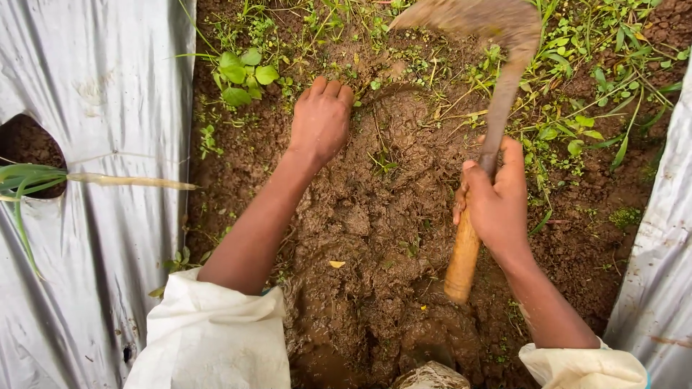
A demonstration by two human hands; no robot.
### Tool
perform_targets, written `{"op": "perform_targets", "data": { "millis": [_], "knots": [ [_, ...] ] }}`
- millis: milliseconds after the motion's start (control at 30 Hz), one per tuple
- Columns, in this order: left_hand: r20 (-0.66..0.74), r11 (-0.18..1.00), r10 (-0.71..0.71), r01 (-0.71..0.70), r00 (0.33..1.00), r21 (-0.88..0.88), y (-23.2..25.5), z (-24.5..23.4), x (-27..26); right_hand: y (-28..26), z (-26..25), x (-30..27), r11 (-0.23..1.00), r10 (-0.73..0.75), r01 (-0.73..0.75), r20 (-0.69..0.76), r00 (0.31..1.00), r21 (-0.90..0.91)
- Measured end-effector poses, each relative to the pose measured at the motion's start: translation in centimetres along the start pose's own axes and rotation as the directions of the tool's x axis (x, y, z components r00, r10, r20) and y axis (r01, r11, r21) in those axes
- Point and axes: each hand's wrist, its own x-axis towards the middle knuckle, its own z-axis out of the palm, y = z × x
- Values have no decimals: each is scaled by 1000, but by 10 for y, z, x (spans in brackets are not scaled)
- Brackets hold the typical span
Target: The person uses a hoe to loosen the soil and remove weeds from a muddy path between rows of plants. They pull the uprooted weeds by hand and discard them while continuing to work along the edge of a plastic mulch sheet.
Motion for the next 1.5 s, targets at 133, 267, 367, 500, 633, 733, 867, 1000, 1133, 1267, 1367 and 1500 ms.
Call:
{"op": "perform_targets", "data": {
  "millis": [133, 267, 367, 500, 633, 733, 867, 1000, 1133, 1267, 1367, 1500],
  "knots": [
    [-39, 1000, -22, 22, 999, -17, -11, -1, 0, 16, -2, -1, 999, 43, -44, 20, 999, 11],
    [-69, 1000, 10, -9, 998, 20, -32, -4, -18, 18, -4, -8, 975, 203, -174, 239, 950, -139],
    [-58, 999, 21, -18, 998, 42, -44, 5, -34, 10, 2, -3, 990, 100, -81, 175, 979, -113],
    [-45, 999, -20, 21, 999, 36, -53, -7, -61, 5, 6, -2, 999, -41, 43, 70, 997, -27],
    [5, 998, -69, 69, 998, 5, -35, -23, -60, 2, 8, -5, 996, -85, 87, 65, 994, -21],
    [32, 996, -79, 80, 996, -47, -16, -30, -42, 6, 8, -4, 997, -66, 69, 75, 995, -35],
    [7, 998, -16, 16, 1000, 61, 4, -12, -18, 14, 6, -5, 998, 11, -4, 99, 995, -66],
    [42, 977, 10, -19, 999, 214, 9, 14, 7, 8, 0, 1, 929, 309, -289, 51, 950, -232],
    [38, 984, 48, -54, 998, 168, 9, 9, 7, 3, -4, 3, 888, 346, -317, 32, 937, -332],
    [77, 980, 118, -128, 990, 153, 10, 17, 3, 24, 0, 1, 991, 43, -45, -24, 999, -123],
    [97, 978, 150, -162, 984, 131, 11, 5, -8, 38, -4, -3, 995, -4, 12, 80, 997, -96],
    [84, 965, 206, -217, 975, 146, 1, -10, -22, 45, -13, -7, 978, 125, -92, 178, 976, -186]
  ]
}}
